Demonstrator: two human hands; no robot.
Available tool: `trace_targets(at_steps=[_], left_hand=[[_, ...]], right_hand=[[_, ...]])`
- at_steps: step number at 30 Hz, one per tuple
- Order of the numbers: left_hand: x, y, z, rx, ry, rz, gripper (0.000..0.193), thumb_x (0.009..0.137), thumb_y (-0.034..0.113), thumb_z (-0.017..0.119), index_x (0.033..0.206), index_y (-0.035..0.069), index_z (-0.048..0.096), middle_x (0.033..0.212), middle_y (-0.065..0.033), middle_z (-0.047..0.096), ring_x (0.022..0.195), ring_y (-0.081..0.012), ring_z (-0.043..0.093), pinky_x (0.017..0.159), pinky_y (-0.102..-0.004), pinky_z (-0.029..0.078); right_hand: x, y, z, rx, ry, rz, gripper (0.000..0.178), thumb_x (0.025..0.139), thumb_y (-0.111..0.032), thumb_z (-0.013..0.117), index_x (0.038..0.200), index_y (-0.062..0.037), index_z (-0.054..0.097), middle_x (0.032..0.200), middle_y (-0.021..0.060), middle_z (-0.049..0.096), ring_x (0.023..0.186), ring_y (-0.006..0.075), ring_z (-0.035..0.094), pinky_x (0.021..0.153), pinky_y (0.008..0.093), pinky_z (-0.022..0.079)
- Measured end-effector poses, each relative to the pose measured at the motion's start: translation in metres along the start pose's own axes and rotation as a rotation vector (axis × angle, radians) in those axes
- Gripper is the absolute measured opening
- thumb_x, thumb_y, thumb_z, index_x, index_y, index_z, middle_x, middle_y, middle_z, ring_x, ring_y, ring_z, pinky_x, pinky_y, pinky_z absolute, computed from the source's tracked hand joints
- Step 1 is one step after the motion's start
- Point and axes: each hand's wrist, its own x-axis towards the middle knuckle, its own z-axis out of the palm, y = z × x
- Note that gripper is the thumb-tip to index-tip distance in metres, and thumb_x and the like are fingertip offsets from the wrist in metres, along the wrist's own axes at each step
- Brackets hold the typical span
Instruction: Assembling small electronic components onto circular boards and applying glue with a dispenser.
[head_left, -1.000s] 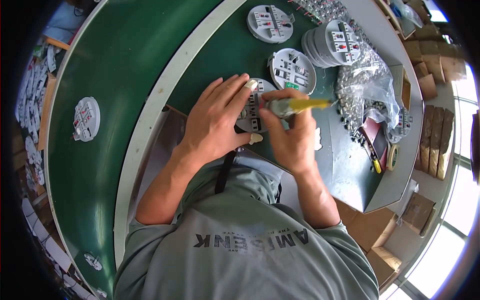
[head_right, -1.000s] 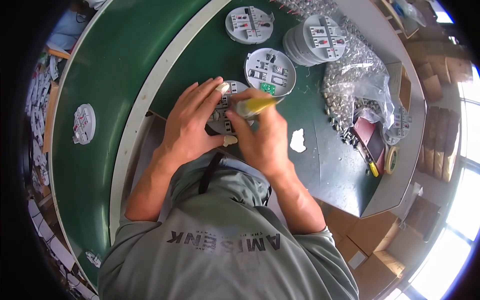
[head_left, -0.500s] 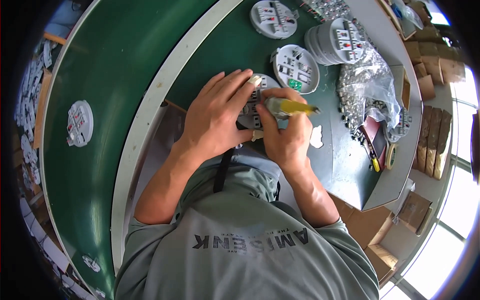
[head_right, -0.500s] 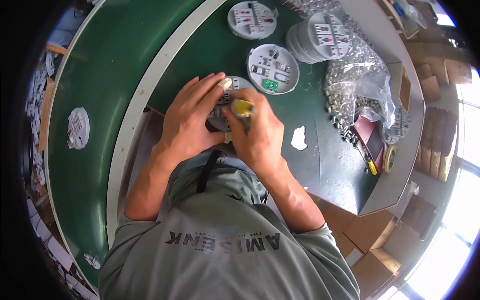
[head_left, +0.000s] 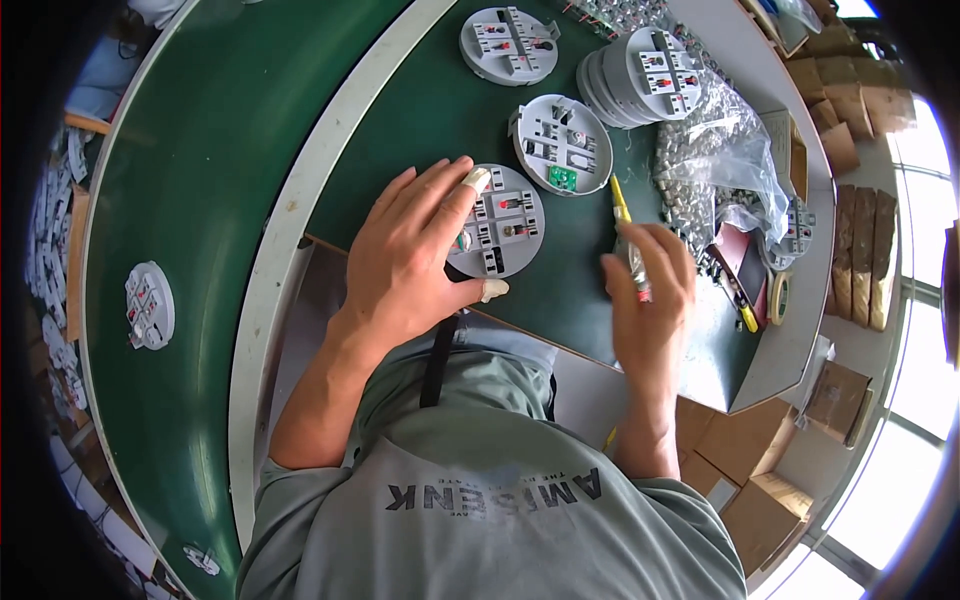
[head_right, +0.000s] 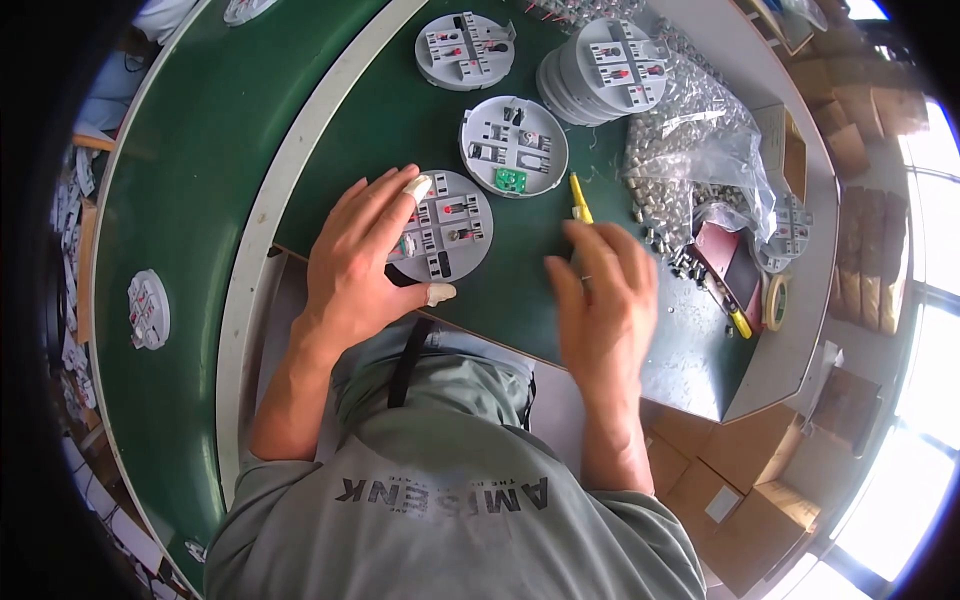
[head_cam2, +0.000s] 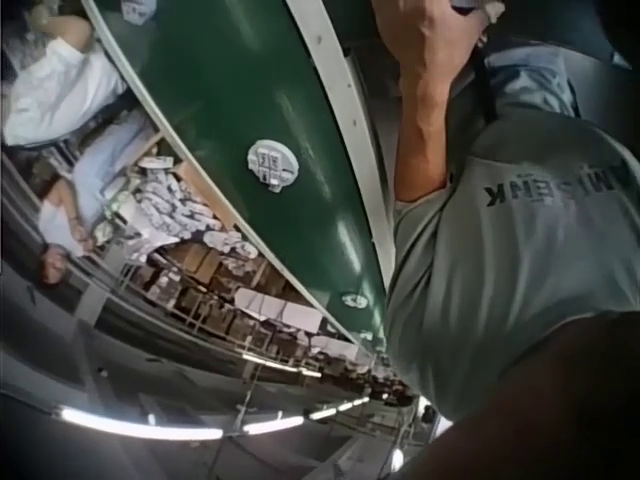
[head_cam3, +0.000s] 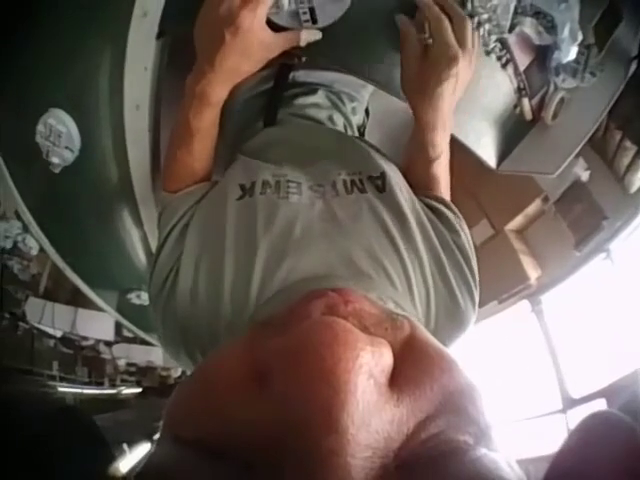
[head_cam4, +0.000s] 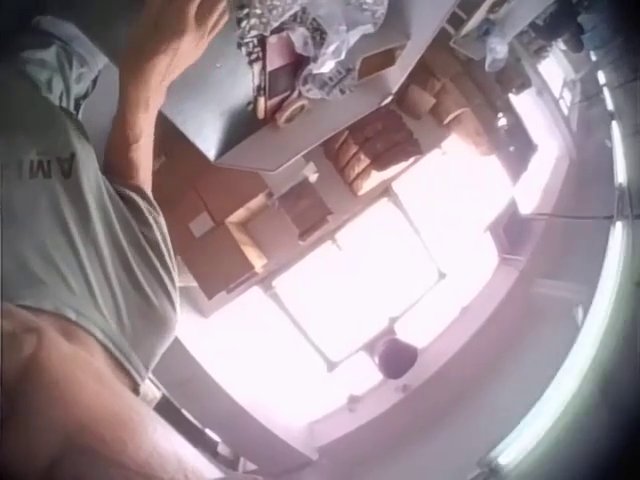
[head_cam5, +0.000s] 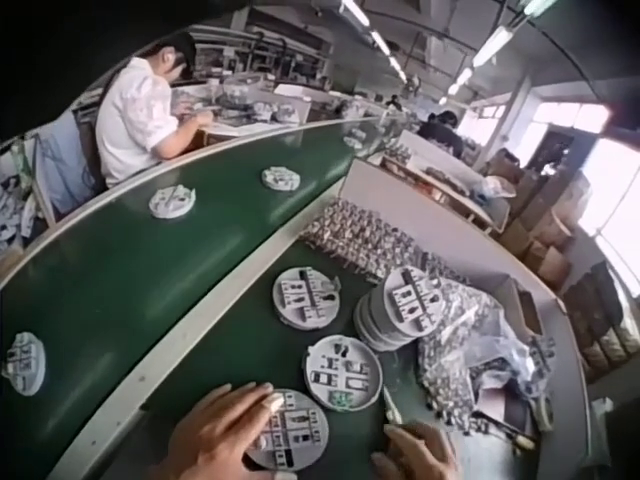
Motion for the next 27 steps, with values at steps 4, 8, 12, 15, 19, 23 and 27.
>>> trace_targets(at_steps=[4, 8, 12, 15, 19, 23, 27], left_hand=[[-0.001, -0.001, 0.000, 0.009, -0.023, -0.013, 0.105, 0.058, 0.031, 0.101, 0.148, 0.000, 0.056, 0.149, -0.0167, 0.062, 0.138, -0.0329, 0.059, 0.120, -0.0506, 0.044], [0.002, 0.002, 0.002, -0.028, -0.006, -0.045, 0.112, 0.058, 0.031, 0.102, 0.151, -0.001, 0.050, 0.148, -0.0175, 0.062, 0.139, -0.0335, 0.059, 0.119, -0.0513, 0.044], [0.005, 0.000, 0.003, -0.055, -0.025, -0.027, 0.116, 0.057, 0.030, 0.102, 0.154, -0.002, 0.046, 0.148, -0.0181, 0.062, 0.140, -0.0338, 0.058, 0.120, -0.0513, 0.044], [0.006, -0.002, 0.000, -0.054, -0.014, -0.025, 0.115, 0.058, 0.028, 0.102, 0.154, -0.002, 0.046, 0.149, -0.0197, 0.061, 0.139, -0.0355, 0.058, 0.121, -0.0506, 0.043], [0.004, -0.001, -0.005, -0.064, -0.051, -0.068, 0.114, 0.058, 0.027, 0.101, 0.153, -0.003, 0.046, 0.151, -0.0220, 0.058, 0.140, -0.0390, 0.057, 0.121, -0.0515, 0.042], [0.007, -0.004, 0.002, -0.065, -0.054, 0.012, 0.111, 0.061, 0.032, 0.099, 0.154, -0.002, 0.047, 0.156, -0.0229, 0.053, 0.141, -0.0400, 0.054, 0.120, -0.0518, 0.041], [-0.005, 0.012, -0.017, 0.091, -0.080, 0.058, 0.108, 0.065, 0.034, 0.096, 0.155, 0.003, 0.047, 0.159, -0.0208, 0.050, 0.141, -0.0372, 0.053, 0.120, -0.0498, 0.041]], right_hand=[[0.022, -0.030, 0.027, 0.205, -0.109, -0.236, 0.026, 0.086, -0.002, 0.082, 0.112, -0.0029, 0.080, 0.108, 0.0113, 0.073, 0.090, 0.0227, 0.072, 0.077, 0.0333, 0.057], [0.028, -0.029, 0.047, 0.379, -0.165, -0.173, 0.021, 0.086, -0.003, 0.082, 0.107, -0.0037, 0.080, 0.101, 0.0103, 0.071, 0.085, 0.0309, 0.071, 0.075, 0.0399, 0.058], [0.030, -0.030, 0.047, 0.449, -0.189, -0.083, 0.016, 0.085, -0.003, 0.082, 0.101, -0.0039, 0.080, 0.098, 0.0103, 0.071, 0.081, 0.0304, 0.071, 0.072, 0.0393, 0.058], [0.029, -0.037, 0.050, 0.398, -0.163, -0.072, 0.019, 0.085, 0.001, 0.084, 0.103, -0.0011, 0.081, 0.096, 0.0108, 0.070, 0.083, 0.0215, 0.070, 0.072, 0.0320, 0.056], [0.023, -0.043, 0.057, 0.359, -0.096, -0.065, 0.018, 0.084, 0.002, 0.084, 0.101, -0.0002, 0.081, 0.094, 0.0114, 0.070, 0.081, 0.0204, 0.070, 0.070, 0.0315, 0.056], [0.014, -0.036, 0.036, 0.492, -0.099, 0.089, 0.023, 0.085, -0.001, 0.082, 0.107, -0.0021, 0.077, 0.100, 0.0139, 0.074, 0.087, 0.0244, 0.073, 0.076, 0.0338, 0.058], [-0.005, 0.067, 0.005, 0.255, 0.393, 0.267, 0.019, 0.098, -0.002, 0.069, 0.116, -0.0003, 0.075, 0.109, 0.0139, 0.077, 0.094, 0.0250, 0.072, 0.083, 0.0339, 0.057]])
